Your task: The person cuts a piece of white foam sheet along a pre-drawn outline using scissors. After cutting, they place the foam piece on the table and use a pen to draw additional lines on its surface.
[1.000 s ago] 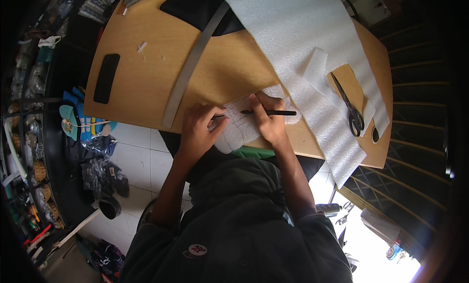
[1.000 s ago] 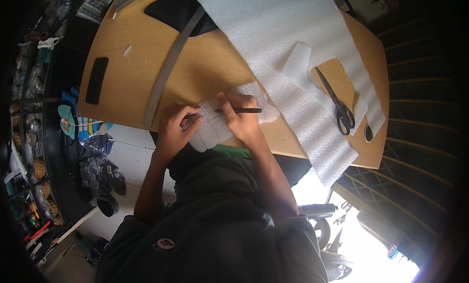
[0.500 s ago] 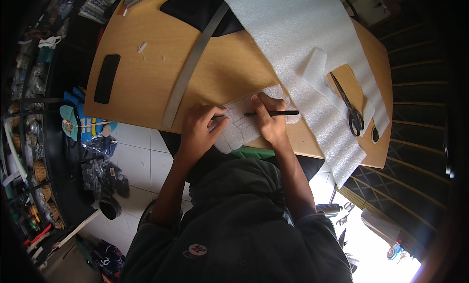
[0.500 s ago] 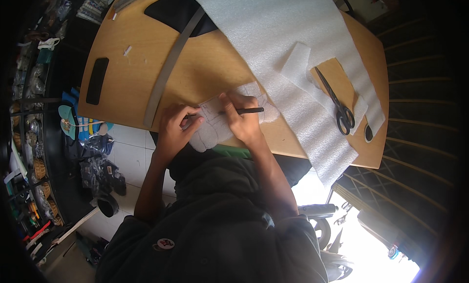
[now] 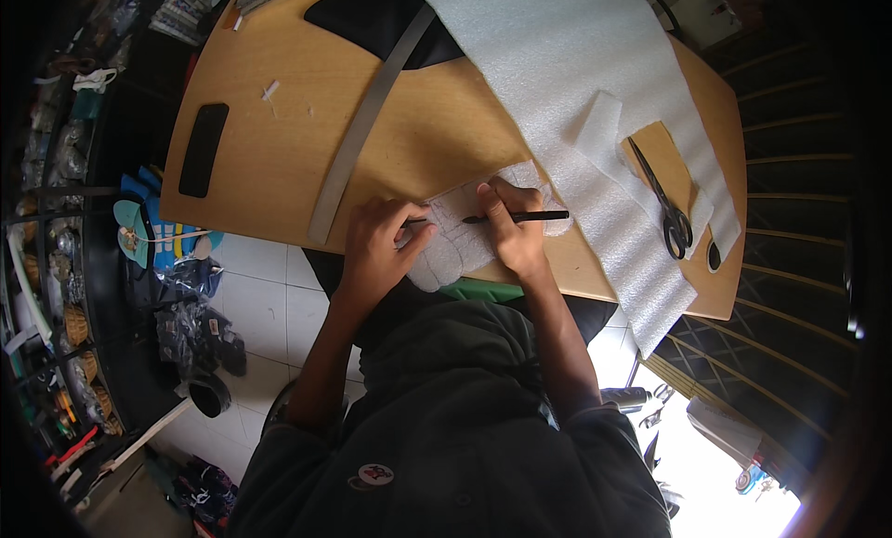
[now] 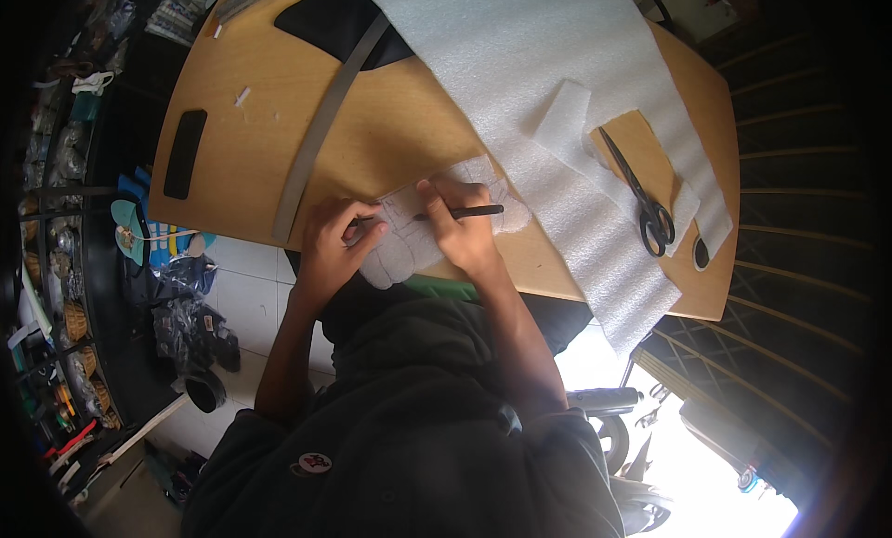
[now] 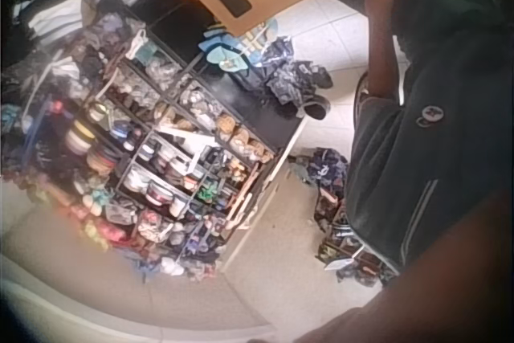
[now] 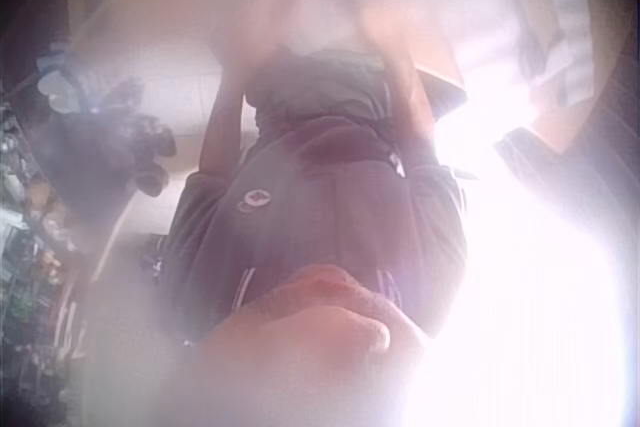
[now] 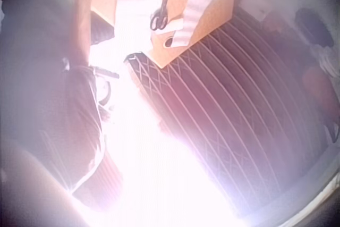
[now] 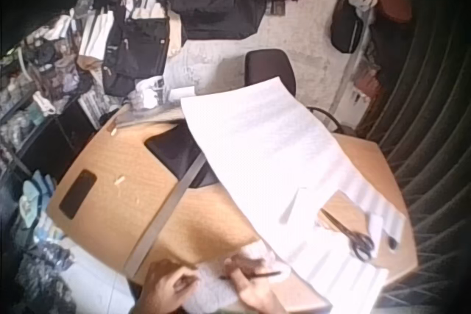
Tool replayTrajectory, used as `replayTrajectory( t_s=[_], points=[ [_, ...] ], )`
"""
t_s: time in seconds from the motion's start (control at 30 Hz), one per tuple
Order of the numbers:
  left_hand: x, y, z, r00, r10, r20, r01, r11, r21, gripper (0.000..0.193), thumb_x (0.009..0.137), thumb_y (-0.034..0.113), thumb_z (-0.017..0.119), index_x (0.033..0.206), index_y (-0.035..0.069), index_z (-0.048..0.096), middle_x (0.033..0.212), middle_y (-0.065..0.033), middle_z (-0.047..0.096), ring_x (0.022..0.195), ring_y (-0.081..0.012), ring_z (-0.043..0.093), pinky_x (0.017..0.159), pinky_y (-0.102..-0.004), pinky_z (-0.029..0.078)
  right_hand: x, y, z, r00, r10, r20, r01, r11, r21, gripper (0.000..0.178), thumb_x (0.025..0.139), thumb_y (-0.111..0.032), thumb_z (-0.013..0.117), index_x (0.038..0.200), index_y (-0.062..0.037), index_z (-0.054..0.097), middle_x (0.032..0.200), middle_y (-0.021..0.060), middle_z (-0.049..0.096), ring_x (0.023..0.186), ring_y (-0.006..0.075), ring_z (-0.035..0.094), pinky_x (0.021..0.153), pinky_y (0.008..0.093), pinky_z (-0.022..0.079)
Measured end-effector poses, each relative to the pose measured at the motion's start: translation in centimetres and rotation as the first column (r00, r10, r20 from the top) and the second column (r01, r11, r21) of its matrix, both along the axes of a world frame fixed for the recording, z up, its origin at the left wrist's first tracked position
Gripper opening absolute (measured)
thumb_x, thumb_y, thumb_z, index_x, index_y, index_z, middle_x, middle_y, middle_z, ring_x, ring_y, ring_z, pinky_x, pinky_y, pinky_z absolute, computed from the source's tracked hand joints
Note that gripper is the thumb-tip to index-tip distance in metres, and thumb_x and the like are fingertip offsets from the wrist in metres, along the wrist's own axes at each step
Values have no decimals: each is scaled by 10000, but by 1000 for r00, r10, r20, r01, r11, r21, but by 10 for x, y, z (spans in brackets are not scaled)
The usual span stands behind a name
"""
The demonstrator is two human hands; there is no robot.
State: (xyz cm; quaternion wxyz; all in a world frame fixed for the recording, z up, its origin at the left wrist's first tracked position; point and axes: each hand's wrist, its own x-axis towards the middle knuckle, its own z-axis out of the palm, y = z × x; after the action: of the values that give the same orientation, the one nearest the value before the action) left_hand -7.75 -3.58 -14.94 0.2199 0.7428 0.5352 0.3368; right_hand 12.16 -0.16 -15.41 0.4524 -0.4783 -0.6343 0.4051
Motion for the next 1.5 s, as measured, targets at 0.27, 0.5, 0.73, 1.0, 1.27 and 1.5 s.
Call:
replayTrajectory(
  t_s=[0.27,0.5,0.73,1.0,1.27,1.5],
  points=[
    [-1,1,0,1000,-5,19,6,1000,-6,183,775,135,772,908,61,671,738,-29,593,579,-164,460,662,-330,397,2,0,3,998,18,61,-13,997,-71,356,955,-181,539,669,30,553,568,95,543,528,167,495,541,331,386],
    [0,-1,0,999,11,38,-10,1000,-25,187,781,139,773,917,61,670,754,-28,605,580,-161,461,659,-323,400,-2,0,1,998,-61,-6,61,998,-24,317,945,-132,580,686,42,525,554,153,502,477,218,442,498,375,358],
    [0,-1,0,1000,8,8,-8,1000,-19,186,782,141,773,923,71,676,751,-21,600,589,-165,460,693,-328,396,-2,1,-2,1000,-21,16,21,999,-36,337,957,-164,573,686,35,545,561,128,519,495,197,457,512,355,369],
    [0,-1,0,1000,12,-1,-12,999,-29,187,785,152,772,925,75,676,749,-17,597,592,-167,462,700,-329,395,-1,2,-1,996,49,79,-43,996,-76,349,967,-187,558,689,25,578,578,91,550,534,160,495,540,325,387],
    [-1,-1,-1,1000,8,-12,-8,999,-35,188,786,150,769,927,72,673,788,-20,626,593,-165,467,705,-328,400,-3,2,1,997,29,70,-25,997,-67,337,966,-170,557,691,23,583,573,83,547,528,154,486,536,321,385],
    [0,-1,-1,1000,7,-4,-7,1000,-30,183,783,138,770,919,70,668,803,-20,637,607,-168,468,685,-329,400,-4,1,0,997,-20,77,25,998,-58,340,970,-173,554,693,22,584,577,82,561,527,147,486,533,318,385]
  ],
)
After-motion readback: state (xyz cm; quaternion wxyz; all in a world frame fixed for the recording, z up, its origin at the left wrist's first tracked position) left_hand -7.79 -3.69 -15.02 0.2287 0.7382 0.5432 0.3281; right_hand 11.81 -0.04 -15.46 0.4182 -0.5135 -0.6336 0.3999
